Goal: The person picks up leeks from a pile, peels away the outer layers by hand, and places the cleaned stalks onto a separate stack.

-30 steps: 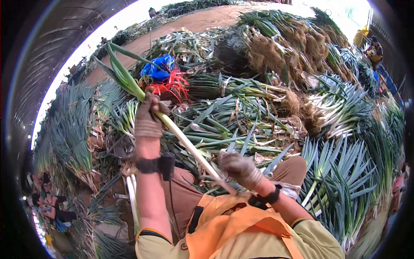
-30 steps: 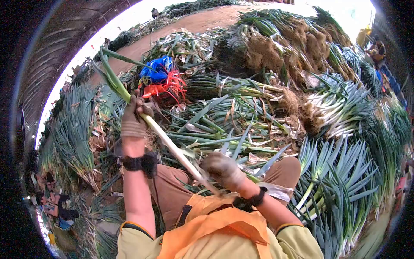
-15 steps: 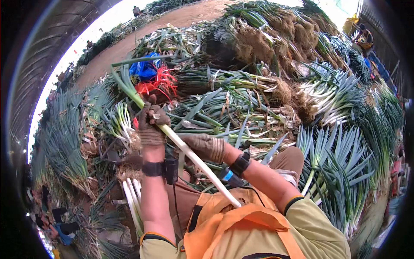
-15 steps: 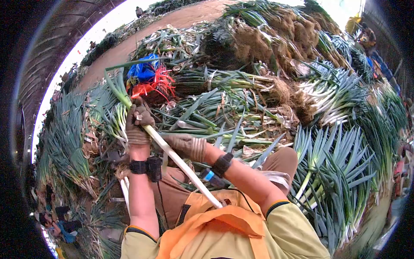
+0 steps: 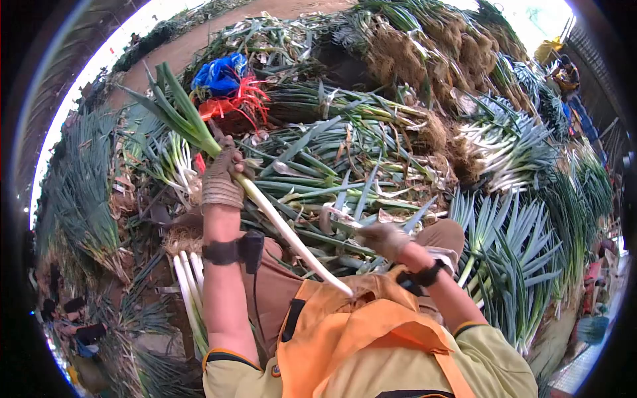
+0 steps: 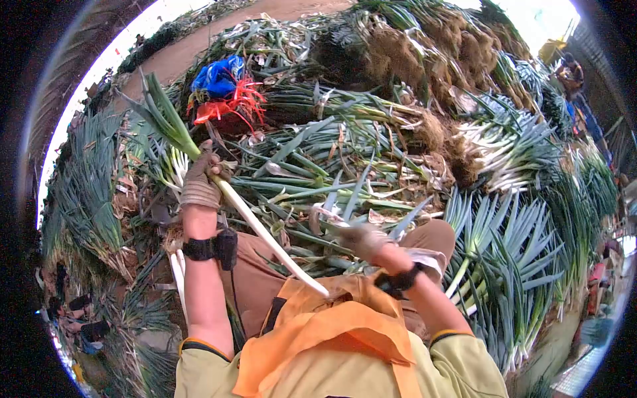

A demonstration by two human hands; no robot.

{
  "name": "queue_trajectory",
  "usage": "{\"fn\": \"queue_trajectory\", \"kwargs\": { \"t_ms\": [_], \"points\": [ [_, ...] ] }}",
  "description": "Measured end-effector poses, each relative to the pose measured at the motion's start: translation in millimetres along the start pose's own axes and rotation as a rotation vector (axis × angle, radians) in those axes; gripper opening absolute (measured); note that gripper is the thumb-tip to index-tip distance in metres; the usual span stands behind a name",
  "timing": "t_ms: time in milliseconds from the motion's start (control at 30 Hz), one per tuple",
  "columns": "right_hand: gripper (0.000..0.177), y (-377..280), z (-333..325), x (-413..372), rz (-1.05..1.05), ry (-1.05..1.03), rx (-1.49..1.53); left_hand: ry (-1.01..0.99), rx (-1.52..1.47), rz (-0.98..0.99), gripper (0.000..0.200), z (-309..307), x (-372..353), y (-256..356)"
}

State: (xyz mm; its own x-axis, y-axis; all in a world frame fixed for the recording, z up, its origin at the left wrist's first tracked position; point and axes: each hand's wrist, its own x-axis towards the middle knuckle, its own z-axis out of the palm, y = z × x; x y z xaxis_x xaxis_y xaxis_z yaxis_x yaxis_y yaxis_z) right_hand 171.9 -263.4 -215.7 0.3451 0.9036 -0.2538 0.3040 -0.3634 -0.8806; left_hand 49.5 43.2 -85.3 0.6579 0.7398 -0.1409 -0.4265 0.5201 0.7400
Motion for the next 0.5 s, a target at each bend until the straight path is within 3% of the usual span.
{"fn": "queue_trajectory", "kwargs": {
  "t_ms": [33, 100, 167, 200, 500],
  "points": [
    [0.029, -28.9, 11.9, 8.5, -0.071, 0.005, 0.212, 0.029, 0.014, -0.016, 0.02, 5.3, -8.2, -8.0],
    [0.033, -91.9, 20.8, 14.8, 0.015, -0.108, 0.488, -0.019, 0.066, -0.001, 0.019, 3.9, -20.3, -24.6],
    [0.033, -99.9, 38.2, 30.4, 0.116, -0.116, 0.574, 0.056, 0.065, -0.043, 0.019, 11.2, -34.0, -28.9],
    [0.035, -98.1, 46.4, 35.0, 0.048, -0.067, 0.612, 0.021, 0.036, -0.029, 0.02, 8.9, -35.8, -27.9],
    [0.027, -126.2, 32.7, 35.2, 0.095, -0.087, 0.321, -0.011, 0.003, -0.035, 0.021, 11.3, -37.0, -26.8]
  ]
}}
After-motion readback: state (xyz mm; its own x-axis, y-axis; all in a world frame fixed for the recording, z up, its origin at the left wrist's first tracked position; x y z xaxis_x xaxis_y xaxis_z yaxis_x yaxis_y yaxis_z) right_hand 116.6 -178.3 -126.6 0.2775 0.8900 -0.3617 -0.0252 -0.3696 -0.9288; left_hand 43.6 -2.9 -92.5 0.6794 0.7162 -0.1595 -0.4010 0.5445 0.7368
